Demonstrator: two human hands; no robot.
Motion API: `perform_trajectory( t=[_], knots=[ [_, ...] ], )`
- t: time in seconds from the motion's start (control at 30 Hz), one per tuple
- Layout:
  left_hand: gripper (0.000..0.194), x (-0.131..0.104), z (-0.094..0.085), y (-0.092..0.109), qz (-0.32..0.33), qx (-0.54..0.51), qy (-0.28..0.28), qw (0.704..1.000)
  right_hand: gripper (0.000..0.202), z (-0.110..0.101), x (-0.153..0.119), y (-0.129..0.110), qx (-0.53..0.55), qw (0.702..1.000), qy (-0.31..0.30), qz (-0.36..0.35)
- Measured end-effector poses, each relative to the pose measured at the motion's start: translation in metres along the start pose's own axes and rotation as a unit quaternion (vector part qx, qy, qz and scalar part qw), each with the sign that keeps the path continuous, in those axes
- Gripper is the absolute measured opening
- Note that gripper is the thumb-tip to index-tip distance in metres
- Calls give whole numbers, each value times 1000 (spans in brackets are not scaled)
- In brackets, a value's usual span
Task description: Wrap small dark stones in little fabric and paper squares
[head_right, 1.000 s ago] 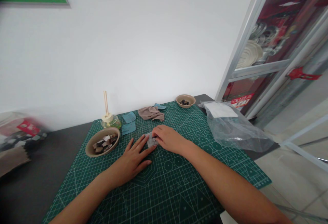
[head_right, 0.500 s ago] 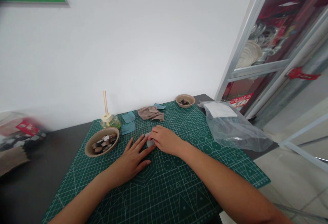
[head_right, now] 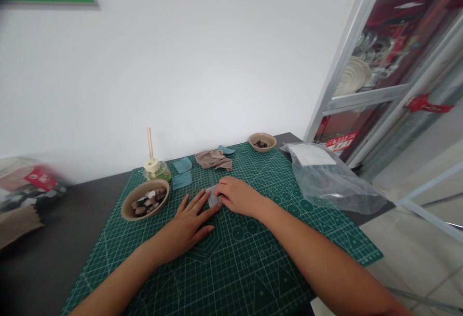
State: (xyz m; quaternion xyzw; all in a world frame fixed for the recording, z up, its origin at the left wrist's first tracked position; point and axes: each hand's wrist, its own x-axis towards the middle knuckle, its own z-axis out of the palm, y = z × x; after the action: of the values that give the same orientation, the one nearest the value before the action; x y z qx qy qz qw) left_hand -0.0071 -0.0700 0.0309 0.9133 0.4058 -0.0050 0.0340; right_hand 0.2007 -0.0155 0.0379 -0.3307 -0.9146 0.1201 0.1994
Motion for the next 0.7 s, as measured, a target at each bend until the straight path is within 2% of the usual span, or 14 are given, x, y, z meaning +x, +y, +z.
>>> perform_trajectory(
  t=[0.1,0.27,0.5,0.7],
  knots=[
    [48,0,2,-1,0,-2,5,1000,17,0,-1,2,0,1000,13,9],
    [49,0,2,-1,2,1,6,1000,13,3,1,-3,8,1000,19,-14],
    [48,0,-1,0,-3,-1,-4,1000,12,-5,-1,1,8,999,22,38],
    [48,-1,2,-1,3,-4,16,1000,23,0,0,-2,12,1000,7,-4]
  ],
)
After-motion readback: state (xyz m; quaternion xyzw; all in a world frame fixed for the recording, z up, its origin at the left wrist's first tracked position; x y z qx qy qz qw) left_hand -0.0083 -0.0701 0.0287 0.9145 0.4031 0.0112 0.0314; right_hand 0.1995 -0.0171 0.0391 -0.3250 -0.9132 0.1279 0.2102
